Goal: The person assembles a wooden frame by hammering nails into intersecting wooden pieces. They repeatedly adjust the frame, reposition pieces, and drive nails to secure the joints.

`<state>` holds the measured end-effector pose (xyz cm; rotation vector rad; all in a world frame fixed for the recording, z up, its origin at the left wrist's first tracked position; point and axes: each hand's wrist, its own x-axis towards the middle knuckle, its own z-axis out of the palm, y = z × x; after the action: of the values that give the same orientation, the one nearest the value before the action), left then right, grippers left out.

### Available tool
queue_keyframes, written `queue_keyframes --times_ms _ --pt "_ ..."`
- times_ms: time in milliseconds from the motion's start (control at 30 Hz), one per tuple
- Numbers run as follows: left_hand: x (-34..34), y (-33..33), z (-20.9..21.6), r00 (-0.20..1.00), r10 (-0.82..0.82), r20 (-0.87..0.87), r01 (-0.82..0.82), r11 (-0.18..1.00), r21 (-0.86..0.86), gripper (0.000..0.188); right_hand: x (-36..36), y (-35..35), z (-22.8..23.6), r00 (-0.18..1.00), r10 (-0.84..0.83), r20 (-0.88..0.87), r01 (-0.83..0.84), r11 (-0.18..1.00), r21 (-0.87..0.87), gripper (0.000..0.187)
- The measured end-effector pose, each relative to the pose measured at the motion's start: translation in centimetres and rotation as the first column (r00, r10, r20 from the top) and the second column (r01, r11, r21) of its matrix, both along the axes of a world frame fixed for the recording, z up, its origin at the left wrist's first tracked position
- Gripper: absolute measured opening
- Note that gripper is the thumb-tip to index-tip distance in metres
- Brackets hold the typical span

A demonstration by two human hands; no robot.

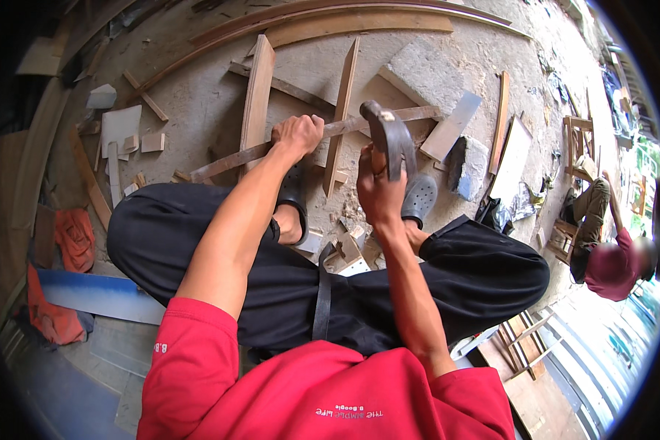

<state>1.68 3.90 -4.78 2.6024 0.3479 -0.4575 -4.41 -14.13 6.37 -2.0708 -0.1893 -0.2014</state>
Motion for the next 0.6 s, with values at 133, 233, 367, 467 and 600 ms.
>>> queue_keyframes --times_ms 133,233,367,467,600 --pt "0.3 -0.6 0.1 0.999 0.019 0.043 -0.019 1.000 0.000 0.055 0.6 0.1 -3.5 0.879 -0.084 -0.469 -0.100 0.930 -0.353 0.034" --pt "0.2 -0.5 0.1 1.000 0.002 0.031 -0.003 1.000 0.026 0.055 2.5 -0.1 -3.3 0.920 -0.124 -0.373 0.040 0.973 -0.225 0.037" --pt "0.0 -0.1 0.2 1.000 0.006 0.026 -0.006 1.000 0.013 0.054 1.1 -0.1 0.7 0.963 -0.095 -0.253 0.083 0.995 -0.058 0.020" --pt "0.1 -0.2 0.0 1.000 0.011 0.018 -0.011 1.000 0.017 0.055 -0.9 -0.2 -1.8 0.999 -0.022 0.041 0.022 1.000 -0.006 0.023" --pt "0.1 -0.3 -0.4 0.999 -0.001 0.051 0.000 1.000 0.012 0.057 1.2 -0.3 -4.1 0.896 -0.130 -0.425 0.025 0.969 -0.244 0.031"
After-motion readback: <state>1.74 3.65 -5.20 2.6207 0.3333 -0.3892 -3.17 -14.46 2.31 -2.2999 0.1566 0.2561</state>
